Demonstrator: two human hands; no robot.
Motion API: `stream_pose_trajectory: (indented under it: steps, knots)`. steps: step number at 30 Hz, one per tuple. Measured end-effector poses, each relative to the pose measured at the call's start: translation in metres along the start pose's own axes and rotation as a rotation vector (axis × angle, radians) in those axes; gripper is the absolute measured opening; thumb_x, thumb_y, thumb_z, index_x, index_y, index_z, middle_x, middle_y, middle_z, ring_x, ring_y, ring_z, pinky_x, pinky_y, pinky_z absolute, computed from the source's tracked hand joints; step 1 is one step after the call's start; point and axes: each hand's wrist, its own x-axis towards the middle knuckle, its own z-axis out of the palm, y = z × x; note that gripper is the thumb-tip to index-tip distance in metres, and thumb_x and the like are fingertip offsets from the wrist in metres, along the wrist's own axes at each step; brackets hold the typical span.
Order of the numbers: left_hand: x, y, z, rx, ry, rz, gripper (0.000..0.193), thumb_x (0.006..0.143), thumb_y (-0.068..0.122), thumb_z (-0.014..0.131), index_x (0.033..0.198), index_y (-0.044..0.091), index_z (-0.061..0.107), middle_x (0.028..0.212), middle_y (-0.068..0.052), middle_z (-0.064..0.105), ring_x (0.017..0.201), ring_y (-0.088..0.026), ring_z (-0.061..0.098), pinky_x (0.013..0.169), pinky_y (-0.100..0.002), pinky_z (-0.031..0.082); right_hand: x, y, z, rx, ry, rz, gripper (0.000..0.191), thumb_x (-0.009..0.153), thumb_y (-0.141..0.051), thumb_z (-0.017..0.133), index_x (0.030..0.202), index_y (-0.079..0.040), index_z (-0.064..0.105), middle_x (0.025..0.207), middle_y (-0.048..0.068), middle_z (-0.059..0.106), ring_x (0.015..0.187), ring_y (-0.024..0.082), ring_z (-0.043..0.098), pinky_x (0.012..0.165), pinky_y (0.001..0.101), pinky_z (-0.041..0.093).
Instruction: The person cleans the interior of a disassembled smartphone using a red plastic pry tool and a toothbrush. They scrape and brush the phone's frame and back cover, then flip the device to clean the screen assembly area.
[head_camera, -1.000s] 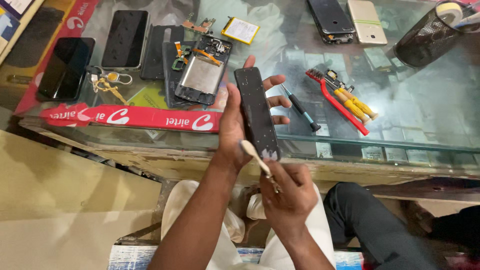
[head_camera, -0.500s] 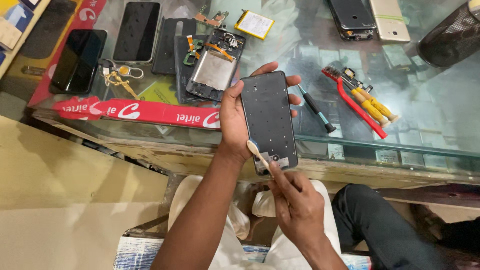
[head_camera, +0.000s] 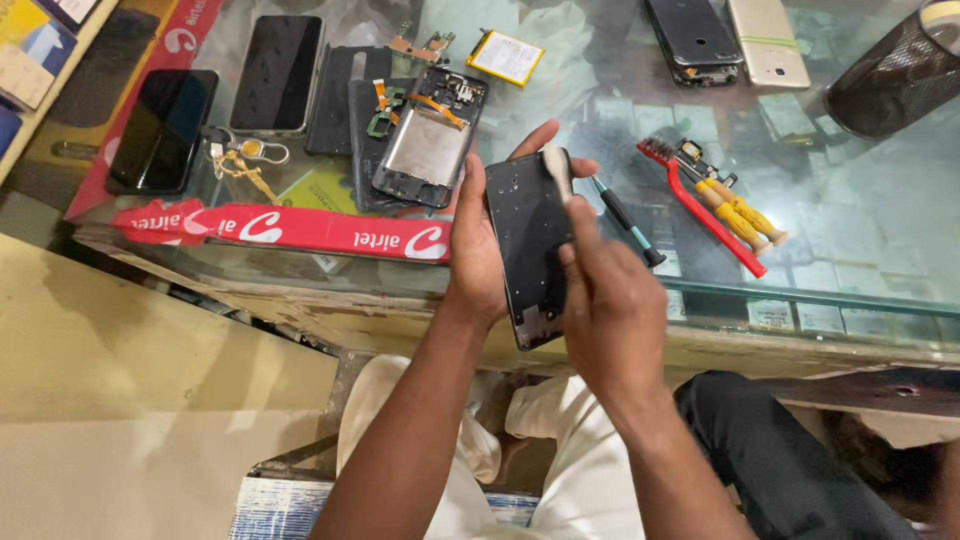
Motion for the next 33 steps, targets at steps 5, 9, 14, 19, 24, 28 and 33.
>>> stream_pose_trajectory:
  steps: [5,9,14,19,24,28,33]
  knots:
    - [-0.001,0.001,0.003,0.107,0.119,-0.011,0.083,0.109,0.064,0.026,0.165,0.003,0.031,0.133,-0.026,0.061,0.106,-0.030,0.067,0.092,-0.042,0.059,0.012,-0.001,0.002,0.054,0.016,-0.042,0.044,0.099,-0.006,0.068,0.141,-0.014,0.062,0.086,0.014,0.063,0.071,0.032,0.064,0.067,0.0427,0.051]
    - [0.003,0.002,0.002,0.124,0.047,-0.005,0.077,0.114,0.063,0.027,0.164,0.005,0.036,0.135,-0.025,0.062,0.102,-0.032,0.068,0.087,-0.043,0.058,0.003,-0.006,-0.009,0.079,-0.063,0.043,0.048,0.096,-0.004,0.067,0.142,-0.017,0.061,0.084,0.014,0.061,0.067,0.031,0.062,0.063,0.0420,0.050]
    - [0.015,0.015,-0.008,0.094,0.055,0.012,0.071,0.111,0.063,0.028,0.149,0.006,0.047,0.131,-0.024,0.063,0.100,-0.033,0.068,0.088,-0.047,0.059,-0.072,-0.001,-0.017,0.042,-0.167,0.049,0.057,0.087,-0.004,0.072,0.142,-0.020,0.062,0.069,0.011,0.051,0.057,0.028,0.053,0.056,0.0390,0.047]
    - [0.024,0.015,-0.015,0.088,0.016,-0.003,0.067,0.113,0.062,0.030,0.142,0.005,0.051,0.128,-0.023,0.064,0.100,-0.033,0.068,0.090,-0.047,0.058,-0.110,0.028,-0.016,0.037,-0.029,0.248,0.048,0.094,0.000,0.069,0.140,-0.014,0.063,0.066,0.008,0.049,0.053,0.020,0.047,0.052,0.0339,0.042]
    - [0.029,0.014,-0.014,0.117,0.039,-0.031,0.068,0.111,0.062,0.030,0.144,0.007,0.050,0.131,-0.023,0.063,0.103,-0.035,0.069,0.096,-0.050,0.058,-0.106,0.023,-0.010,0.130,-0.149,0.030,0.050,0.089,-0.002,0.072,0.138,-0.009,0.063,0.067,0.008,0.049,0.057,0.018,0.049,0.054,0.0327,0.045]
    - [0.026,0.014,-0.012,0.127,0.064,-0.001,0.068,0.112,0.063,0.030,0.143,0.006,0.050,0.131,-0.024,0.063,0.102,-0.035,0.069,0.095,-0.049,0.058,-0.105,0.022,-0.007,0.089,0.008,0.132,0.050,0.094,0.003,0.067,0.142,-0.007,0.060,0.074,0.007,0.056,0.060,0.016,0.052,0.056,0.0321,0.045]
    - [0.026,0.014,-0.012,0.126,0.085,-0.009,0.067,0.112,0.061,0.030,0.144,0.005,0.051,0.131,-0.024,0.063,0.101,-0.035,0.069,0.093,-0.049,0.058,-0.111,0.026,-0.004,0.140,-0.146,0.103,0.053,0.085,0.002,0.072,0.136,-0.008,0.065,0.064,0.010,0.047,0.053,0.019,0.047,0.050,0.0324,0.042]
